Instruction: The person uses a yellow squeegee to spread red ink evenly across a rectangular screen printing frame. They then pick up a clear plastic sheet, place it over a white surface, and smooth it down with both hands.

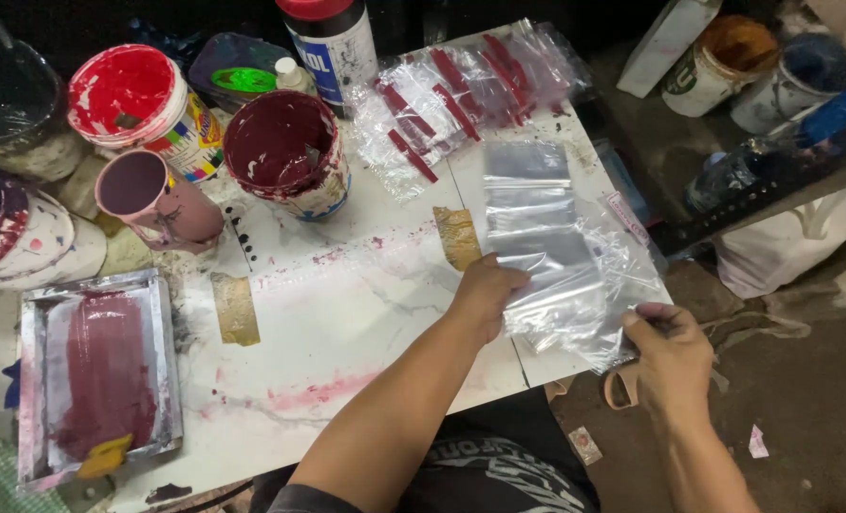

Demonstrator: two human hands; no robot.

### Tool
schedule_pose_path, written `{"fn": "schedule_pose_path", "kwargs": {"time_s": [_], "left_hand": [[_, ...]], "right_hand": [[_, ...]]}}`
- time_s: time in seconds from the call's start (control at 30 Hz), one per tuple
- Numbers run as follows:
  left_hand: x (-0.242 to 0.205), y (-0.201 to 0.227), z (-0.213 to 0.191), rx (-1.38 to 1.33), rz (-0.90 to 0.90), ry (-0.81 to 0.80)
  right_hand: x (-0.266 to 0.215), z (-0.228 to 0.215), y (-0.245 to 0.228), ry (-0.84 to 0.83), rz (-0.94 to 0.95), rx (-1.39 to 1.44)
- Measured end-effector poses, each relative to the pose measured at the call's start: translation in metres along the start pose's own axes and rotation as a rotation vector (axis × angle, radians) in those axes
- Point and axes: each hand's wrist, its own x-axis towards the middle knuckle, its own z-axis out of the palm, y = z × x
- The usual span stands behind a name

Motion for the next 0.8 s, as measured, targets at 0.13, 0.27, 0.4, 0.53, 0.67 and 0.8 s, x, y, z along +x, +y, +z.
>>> {"fn": "schedule_pose_path", "kwargs": {"time_s": [0.13,0.27,0.4,0.53,0.67,0.8], "left_hand": [[0.013,-0.012,-0.002,0.065,0.027,0.02],[0.016,-0.018,-0.004,0.19,0.096,0.0],[-0.002,-0.009,0.003,0.295,0.091,0.011],[0.006,-0.018,0.009,0.326,0.066,0.027],[0.002,-0.021,0.016,0.343,0.078,-0.008],[-0.007,-0.023,0.022,0.299,0.067,-0.078]], "right_hand": [[0.016,0.005,-0.004,0.035,-0.04,0.004],[0.048,-0.01,0.007,0.025,-0.266,0.041],[0.025,-0.006,-0.081,0.077,-0.169,-0.101],[0.066,-0.005,-0.099,-0.066,-0.31,0.067],[0.103,0.007,-0.107,-0.46,-0.623,0.523],[0.086,0.012,-0.124,-0.695,-0.704,0.504]]}}
